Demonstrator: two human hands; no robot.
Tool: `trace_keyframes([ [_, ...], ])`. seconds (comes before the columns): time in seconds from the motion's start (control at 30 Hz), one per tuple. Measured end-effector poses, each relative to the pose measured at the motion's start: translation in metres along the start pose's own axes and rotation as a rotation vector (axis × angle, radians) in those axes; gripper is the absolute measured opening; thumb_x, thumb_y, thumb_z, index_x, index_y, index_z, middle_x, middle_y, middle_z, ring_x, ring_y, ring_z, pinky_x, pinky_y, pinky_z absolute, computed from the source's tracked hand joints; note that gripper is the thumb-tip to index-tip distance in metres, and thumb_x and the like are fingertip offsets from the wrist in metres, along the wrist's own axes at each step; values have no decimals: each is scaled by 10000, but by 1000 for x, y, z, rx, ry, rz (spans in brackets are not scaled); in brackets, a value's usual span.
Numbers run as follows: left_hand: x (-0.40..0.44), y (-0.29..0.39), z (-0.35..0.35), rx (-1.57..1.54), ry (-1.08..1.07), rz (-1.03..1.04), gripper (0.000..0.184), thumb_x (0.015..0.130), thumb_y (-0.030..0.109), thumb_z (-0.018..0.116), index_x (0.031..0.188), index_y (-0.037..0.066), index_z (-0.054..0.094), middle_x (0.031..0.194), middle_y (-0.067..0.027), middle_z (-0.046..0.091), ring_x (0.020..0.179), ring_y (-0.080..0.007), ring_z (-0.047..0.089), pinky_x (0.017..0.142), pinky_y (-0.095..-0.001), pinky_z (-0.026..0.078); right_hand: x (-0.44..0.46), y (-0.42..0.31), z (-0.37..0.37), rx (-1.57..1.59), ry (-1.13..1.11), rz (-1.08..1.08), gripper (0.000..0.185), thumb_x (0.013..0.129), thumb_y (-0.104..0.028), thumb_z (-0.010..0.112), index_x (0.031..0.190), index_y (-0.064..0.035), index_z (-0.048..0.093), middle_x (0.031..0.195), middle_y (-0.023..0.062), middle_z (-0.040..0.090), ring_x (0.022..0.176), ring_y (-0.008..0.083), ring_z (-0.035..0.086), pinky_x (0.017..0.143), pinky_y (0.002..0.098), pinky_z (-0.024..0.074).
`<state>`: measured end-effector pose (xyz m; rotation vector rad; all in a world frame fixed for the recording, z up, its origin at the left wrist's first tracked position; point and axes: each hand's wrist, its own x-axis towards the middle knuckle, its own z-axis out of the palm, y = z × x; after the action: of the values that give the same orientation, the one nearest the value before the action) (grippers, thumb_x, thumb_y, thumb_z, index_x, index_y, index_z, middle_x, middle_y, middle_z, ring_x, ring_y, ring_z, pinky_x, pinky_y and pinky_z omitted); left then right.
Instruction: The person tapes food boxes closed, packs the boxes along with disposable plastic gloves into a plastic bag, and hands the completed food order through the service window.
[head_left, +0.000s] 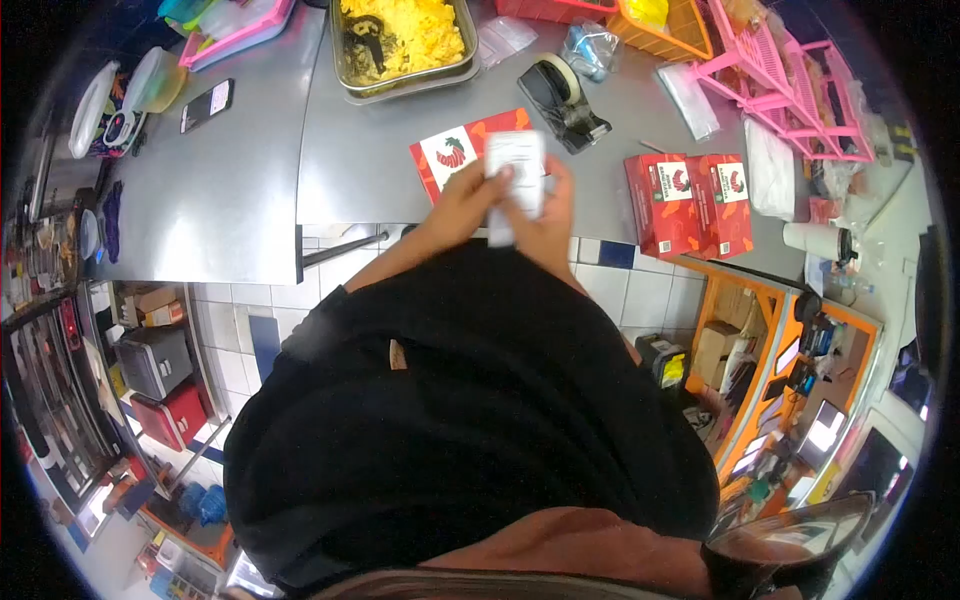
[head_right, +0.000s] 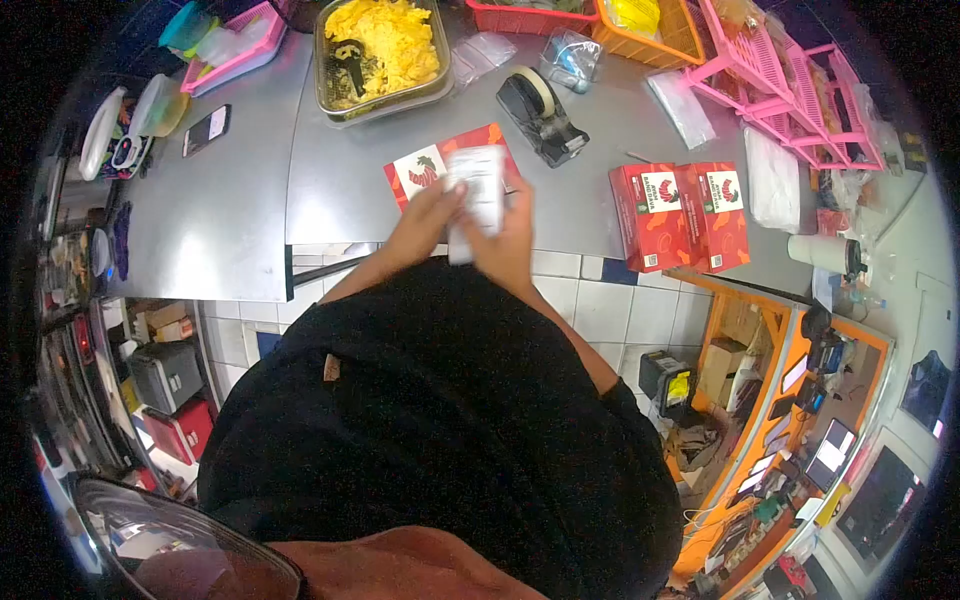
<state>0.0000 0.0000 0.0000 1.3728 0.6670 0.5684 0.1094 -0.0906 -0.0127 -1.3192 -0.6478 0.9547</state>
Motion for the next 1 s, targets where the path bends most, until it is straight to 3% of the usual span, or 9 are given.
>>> trace_keyframes([
  [0.1,30,12,-19,-6,63,-213,378,930,303,608,1161,6,583,943,-28,650,818,-90,586,724,-254,486,10,-19,5,-96,-77,-150,701,746,-65,786,1310,-23,371,902,61,620,746,102,597,640,220,460],
  [0.17,43,10,-36,71,-153,-194,420,891,293,654,1203,27,564,975,-42,667,843,-128,609,758,-286,492,46,-10,-23,-260,251,-641,592,747,-85,790,1243,-29,472,761,19,562,657,91,524,600,227,426],
  [0.3,63,-15,-53,492,-254,303,517,835,294,703,1293,139,518,997,-83,690,876,-240,656,771,-358,503,119,-35,-108,-989,374,-435,269,833,-250,715,994,-43,655,846,43,558,729,109,506,596,250,411],
  [0.4,68,4,-52,1032,-242,-76,716,732,288,766,1364,266,429,1152,-135,620,984,-371,606,811,-439,489,170,-3,-158,-904,-150,-100,235,870,-258,674,961,-41,675,950,53,567,823,145,536,677,272,457],
  [0.5,53,21,-37,1128,-114,-72,683,718,318,768,1335,321,476,1315,-93,522,1129,-361,549,924,-459,443,145,-22,-144,-264,-106,212,197,882,-211,664,928,-21,689,973,51,576,877,163,559,764,286,482],
  [0.63,42,-30,-37,1214,-72,422,600,721,285,758,1279,349,547,1344,-74,484,1250,-307,458,1020,-514,361,122,3,-170,195,-203,143,183,902,-186,641,910,-12,697,963,34,575,904,155,578,806,282,497],
  [0.8,31,-31,-33,1337,-124,394,588,734,209,725,1268,394,565,1454,-5,378,1377,-266,306,1107,-615,181,104,-12,-159,-972,10,-170,162,851,-171,670,887,-17,706,898,84,618,817,180,614,782,307,502],
  [0.9,34,-36,-38,1374,-178,419,603,755,158,694,1276,424,550,1470,30,370,1405,-251,268,1100,-640,159,103,-34,-136,-1807,174,119,191,822,-227,679,844,-42,719,843,124,662,732,226,634,721,340,493],
  [1.0,39,-32,-42,1394,-262,378,626,771,119,662,1281,458,533,1487,47,357,1426,-234,233,1091,-667,135,113,-62,-114,-1113,-340,-139,229,821,-280,668,833,-57,717,808,150,681,721,268,659,688,375,496],
])
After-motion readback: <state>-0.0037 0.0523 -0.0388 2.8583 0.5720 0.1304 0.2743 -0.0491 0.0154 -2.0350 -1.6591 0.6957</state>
